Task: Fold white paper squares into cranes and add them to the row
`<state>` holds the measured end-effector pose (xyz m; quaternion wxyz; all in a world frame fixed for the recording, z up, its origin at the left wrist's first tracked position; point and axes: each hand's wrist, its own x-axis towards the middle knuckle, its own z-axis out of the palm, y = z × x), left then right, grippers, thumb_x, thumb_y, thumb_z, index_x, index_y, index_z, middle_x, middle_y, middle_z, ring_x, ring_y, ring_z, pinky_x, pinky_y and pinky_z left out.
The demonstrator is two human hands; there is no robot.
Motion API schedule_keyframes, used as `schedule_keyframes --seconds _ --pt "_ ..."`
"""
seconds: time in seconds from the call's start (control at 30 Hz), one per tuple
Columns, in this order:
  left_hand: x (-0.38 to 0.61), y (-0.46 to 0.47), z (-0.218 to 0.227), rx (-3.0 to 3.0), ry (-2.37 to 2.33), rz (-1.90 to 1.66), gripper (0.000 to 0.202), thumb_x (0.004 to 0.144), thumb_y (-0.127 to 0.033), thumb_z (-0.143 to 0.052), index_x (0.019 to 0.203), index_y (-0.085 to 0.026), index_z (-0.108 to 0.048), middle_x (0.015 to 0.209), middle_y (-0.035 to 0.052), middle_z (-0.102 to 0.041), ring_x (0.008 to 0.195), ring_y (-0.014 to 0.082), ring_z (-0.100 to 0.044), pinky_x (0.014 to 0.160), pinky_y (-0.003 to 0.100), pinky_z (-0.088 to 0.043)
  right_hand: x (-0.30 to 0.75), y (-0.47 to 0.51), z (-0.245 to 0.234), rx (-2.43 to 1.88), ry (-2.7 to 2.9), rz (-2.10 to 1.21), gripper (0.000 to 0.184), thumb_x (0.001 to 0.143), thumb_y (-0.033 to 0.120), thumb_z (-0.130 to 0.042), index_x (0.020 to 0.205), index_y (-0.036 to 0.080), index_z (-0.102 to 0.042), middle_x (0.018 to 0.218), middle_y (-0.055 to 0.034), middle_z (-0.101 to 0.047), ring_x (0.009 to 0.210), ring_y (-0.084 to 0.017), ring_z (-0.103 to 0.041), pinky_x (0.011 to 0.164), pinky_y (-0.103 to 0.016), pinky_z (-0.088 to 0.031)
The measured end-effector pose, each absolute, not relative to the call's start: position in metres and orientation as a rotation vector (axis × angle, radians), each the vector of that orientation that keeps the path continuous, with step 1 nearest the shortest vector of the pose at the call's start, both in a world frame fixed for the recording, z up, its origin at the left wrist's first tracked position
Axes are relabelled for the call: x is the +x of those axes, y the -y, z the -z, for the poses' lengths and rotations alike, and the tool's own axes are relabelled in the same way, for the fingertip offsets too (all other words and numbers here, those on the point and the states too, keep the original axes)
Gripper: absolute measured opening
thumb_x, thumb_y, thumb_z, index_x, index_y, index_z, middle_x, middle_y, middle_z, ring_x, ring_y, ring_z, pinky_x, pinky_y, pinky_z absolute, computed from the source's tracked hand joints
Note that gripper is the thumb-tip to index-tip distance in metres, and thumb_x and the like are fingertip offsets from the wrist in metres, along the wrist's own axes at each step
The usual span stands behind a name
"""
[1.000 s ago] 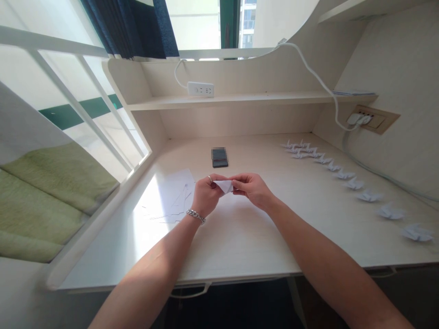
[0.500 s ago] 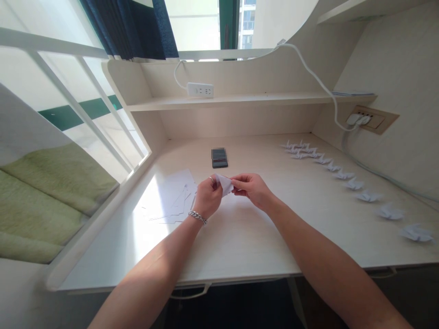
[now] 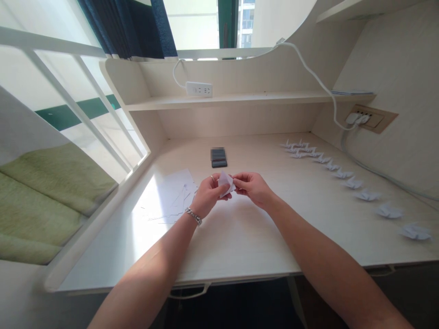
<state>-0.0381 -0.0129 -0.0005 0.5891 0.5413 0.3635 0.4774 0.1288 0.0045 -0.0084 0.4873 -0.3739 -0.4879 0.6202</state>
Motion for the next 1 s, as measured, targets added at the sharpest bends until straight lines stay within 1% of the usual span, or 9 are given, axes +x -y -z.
schedule_keyframes --seconds 0.1,0.2,0.33,0.4,0.5,0.53,0.73,0.87,1.0 --pt "-0.037 0.012 0.001 1.249 -0.952 -1.198 0.036 0.065 -0.021 -0.072 0.098 -0.012 -0.064 0.071 0.0042 -0.069 0.057 0.0137 -0.064 0.056 0.026 -0.052 0.128 -0.004 0.008 -0.918 1.189 -1.455 0.034 0.062 0.043 -0.081 0.083 0.018 -0.072 0.073 -0.0022 -0.068 0.065 -0.013 -0.06 0.065 -0.03 -0.049" --pt "-0.036 0.008 0.004 1.23 -1.076 -1.308 0.036 0.064 -0.019 -0.071 0.098 -0.012 -0.064 0.069 0.0039 -0.069 0.058 0.0151 -0.066 0.057 0.028 -0.053 0.125 -0.001 0.006 -0.909 1.25 -1.392 0.039 0.066 0.043 -0.079 0.095 0.02 -0.068 0.083 -0.004 -0.069 0.072 -0.016 -0.064 0.066 -0.031 -0.052" --pt "-0.038 0.005 0.007 1.268 -1.187 -1.398 0.036 0.065 -0.019 -0.07 0.1 -0.012 -0.066 0.069 0.0038 -0.07 0.06 0.0155 -0.065 0.057 0.028 -0.053 0.119 0.004 0.007 -0.883 1.46 -1.195 0.051 0.059 0.036 -0.085 0.103 0.021 -0.063 0.1 -0.0076 -0.068 0.082 -0.019 -0.066 0.072 -0.034 -0.054" --pt "-0.039 0.004 0.009 1.349 -1.212 -1.407 0.037 0.066 -0.018 -0.069 0.102 -0.013 -0.066 0.068 0.0031 -0.069 0.059 0.015 -0.064 0.056 0.026 -0.052 0.116 0.006 0.01 -0.902 1.525 -1.064 0.043 0.063 0.033 -0.081 0.1 0.021 -0.064 0.099 -0.0078 -0.069 0.082 -0.02 -0.066 0.073 -0.035 -0.054" --pt "-0.04 0.005 0.012 1.518 -1.225 -1.389 0.036 0.069 -0.018 -0.067 0.105 -0.015 -0.066 0.072 0.0034 -0.071 0.06 0.014 -0.063 0.056 0.024 -0.049 0.114 0.005 0.014 -0.956 1.547 -0.894 0.02 0.075 0.026 -0.068 0.094 0.02 -0.068 0.093 -0.0065 -0.071 0.081 -0.02 -0.066 0.074 -0.035 -0.053" --pt "-0.04 0.006 0.013 1.571 -1.225 -1.377 0.036 0.071 -0.019 -0.067 0.106 -0.016 -0.066 0.074 0.0036 -0.072 0.061 0.0139 -0.063 0.057 0.024 -0.049 0.114 0.004 0.015 -0.977 1.546 -0.839 0.017 0.076 0.024 -0.064 0.092 0.02 -0.07 0.093 -0.0062 -0.071 0.082 -0.02 -0.066 0.074 -0.034 -0.053" --pt "-0.038 0.005 0.02 1.697 -1.235 -1.364 0.035 0.073 -0.019 -0.067 0.108 -0.018 -0.066 0.085 0.0056 -0.074 0.074 0.0163 -0.067 0.069 0.027 -0.052 0.116 0.005 0.016 -1.006 1.616 -0.541 0.025 0.08 0.016 -0.055 0.092 0.024 -0.075 0.095 -0.0062 -0.07 0.085 -0.02 -0.064 0.072 -0.033 -0.051" --pt "-0.039 0.005 0.02 1.677 -1.256 -1.384 0.034 0.071 -0.019 -0.07 0.105 -0.018 -0.069 0.087 0.0061 -0.074 0.079 0.0181 -0.068 0.071 0.028 -0.053 0.115 0.007 0.015 -1.005 1.636 -0.537 0.024 0.079 0.017 -0.057 0.092 0.024 -0.076 0.092 -0.0056 -0.072 0.082 -0.02 -0.064 0.075 -0.035 -0.051" --pt "-0.041 0.004 0.018 1.682 -1.269 -1.385 0.029 0.072 -0.019 -0.07 0.101 -0.018 -0.07 0.088 0.0067 -0.074 0.08 0.0197 -0.069 0.071 0.03 -0.053 0.114 0.006 0.014 -1.008 1.577 -0.755 0.021 0.075 0.021 -0.064 0.092 0.024 -0.076 0.094 -0.0059 -0.074 0.083 -0.022 -0.066 0.074 -0.036 -0.053"
